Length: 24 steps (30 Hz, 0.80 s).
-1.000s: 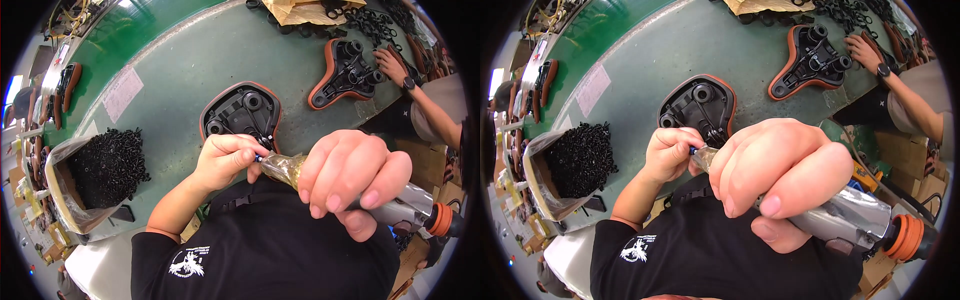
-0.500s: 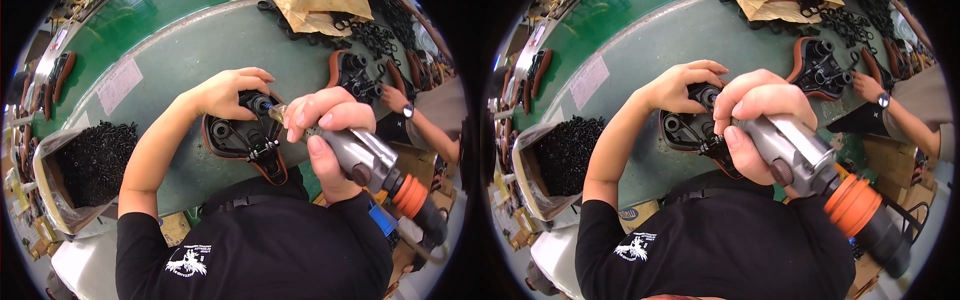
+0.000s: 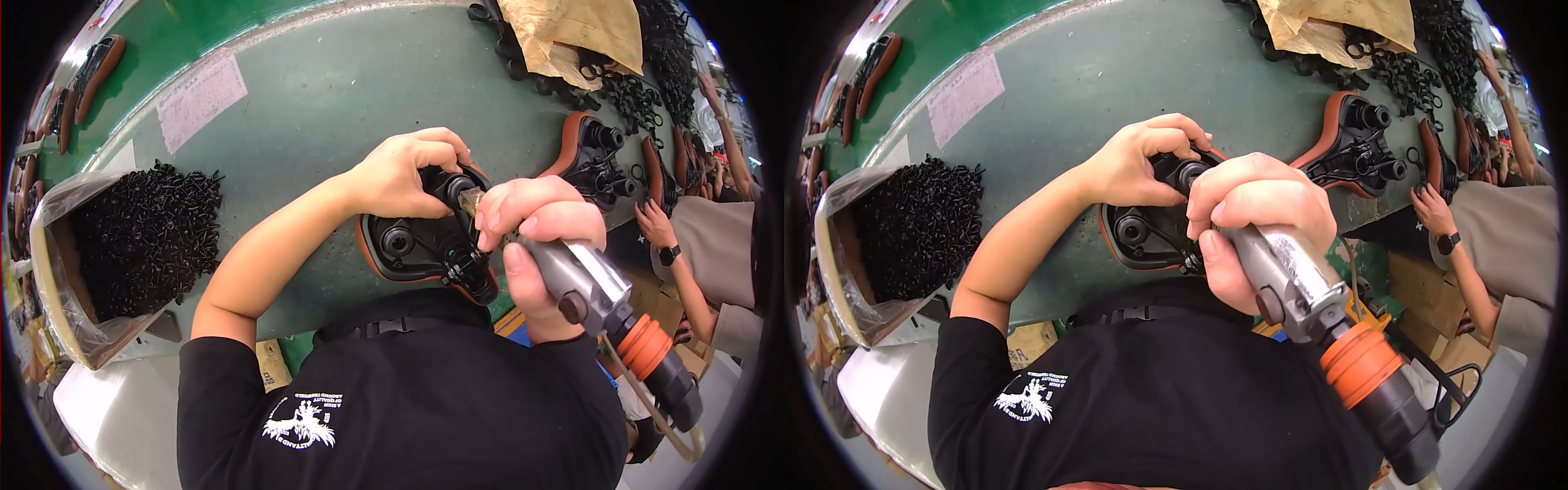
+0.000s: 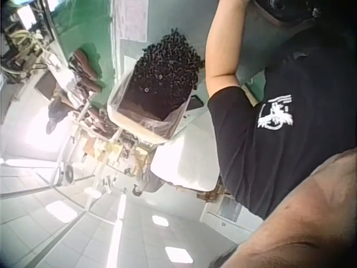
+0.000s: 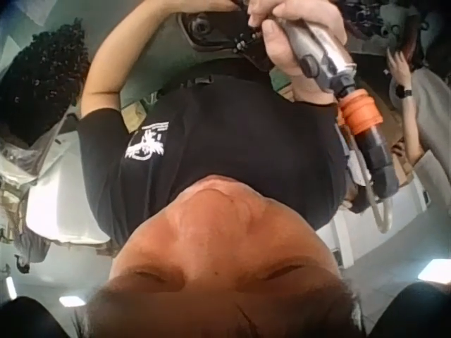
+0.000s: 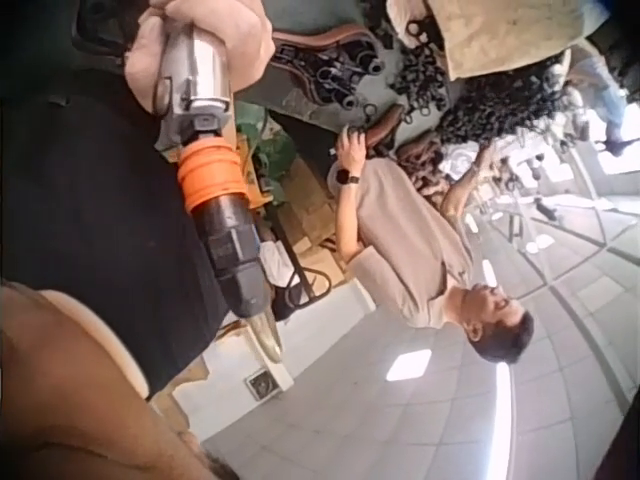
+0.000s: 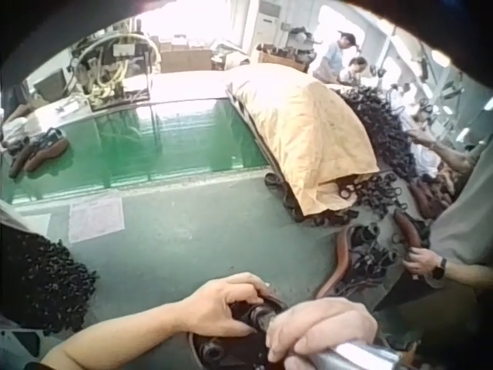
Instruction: Assembling components onto bicycle seats using a pneumatic tool on a production line.
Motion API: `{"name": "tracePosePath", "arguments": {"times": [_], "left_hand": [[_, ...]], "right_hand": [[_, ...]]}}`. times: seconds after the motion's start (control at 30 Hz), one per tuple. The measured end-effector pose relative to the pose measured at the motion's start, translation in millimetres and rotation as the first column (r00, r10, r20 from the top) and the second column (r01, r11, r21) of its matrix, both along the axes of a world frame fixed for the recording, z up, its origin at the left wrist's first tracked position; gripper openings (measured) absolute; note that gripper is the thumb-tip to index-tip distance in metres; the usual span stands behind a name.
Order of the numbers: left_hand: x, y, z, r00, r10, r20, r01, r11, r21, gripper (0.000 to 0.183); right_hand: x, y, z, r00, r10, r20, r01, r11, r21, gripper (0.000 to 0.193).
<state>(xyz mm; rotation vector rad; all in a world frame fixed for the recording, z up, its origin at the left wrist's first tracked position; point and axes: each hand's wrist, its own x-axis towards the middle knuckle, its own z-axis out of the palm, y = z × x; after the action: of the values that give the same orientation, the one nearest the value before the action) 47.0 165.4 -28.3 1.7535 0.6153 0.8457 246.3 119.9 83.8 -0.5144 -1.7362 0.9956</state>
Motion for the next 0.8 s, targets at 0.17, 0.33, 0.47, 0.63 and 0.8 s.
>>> {"name": "tracePosePath", "arguments": {"times": [0.17,0.33,0.47,0.63,0.8], "left_hand": [[-2,-2,-4,0.998,0.047,-0.042,-0.046,0.999,0.011,0.034],[1,-1,0,0.993,0.108,-0.046,-0.105,0.992,0.065,0.036],[-3,-3,4,0.99,0.134,-0.031,-0.129,0.982,0.135,0.038],[-71,2,17,0.906,0.416,-0.082,-0.405,0.906,0.12,0.044],[-241,58,7,0.146,0.977,0.154,-0.96,0.177,-0.216,0.036]], "right_hand": [[-4,13,-14,0.999,0.053,0.012,-0.052,0.998,-0.038,0.028],[-7,7,-12,0.999,0.026,0.037,-0.019,0.983,-0.181,0.024],[2,-3,4,0.999,0.026,-0.036,-0.031,0.991,-0.128,0.031],[55,-29,16,0.942,-0.122,-0.314,0.098,0.991,-0.092,0.029],[132,-34,-19,0.705,-0.691,-0.16,0.484,0.633,-0.604,0.022]]}}
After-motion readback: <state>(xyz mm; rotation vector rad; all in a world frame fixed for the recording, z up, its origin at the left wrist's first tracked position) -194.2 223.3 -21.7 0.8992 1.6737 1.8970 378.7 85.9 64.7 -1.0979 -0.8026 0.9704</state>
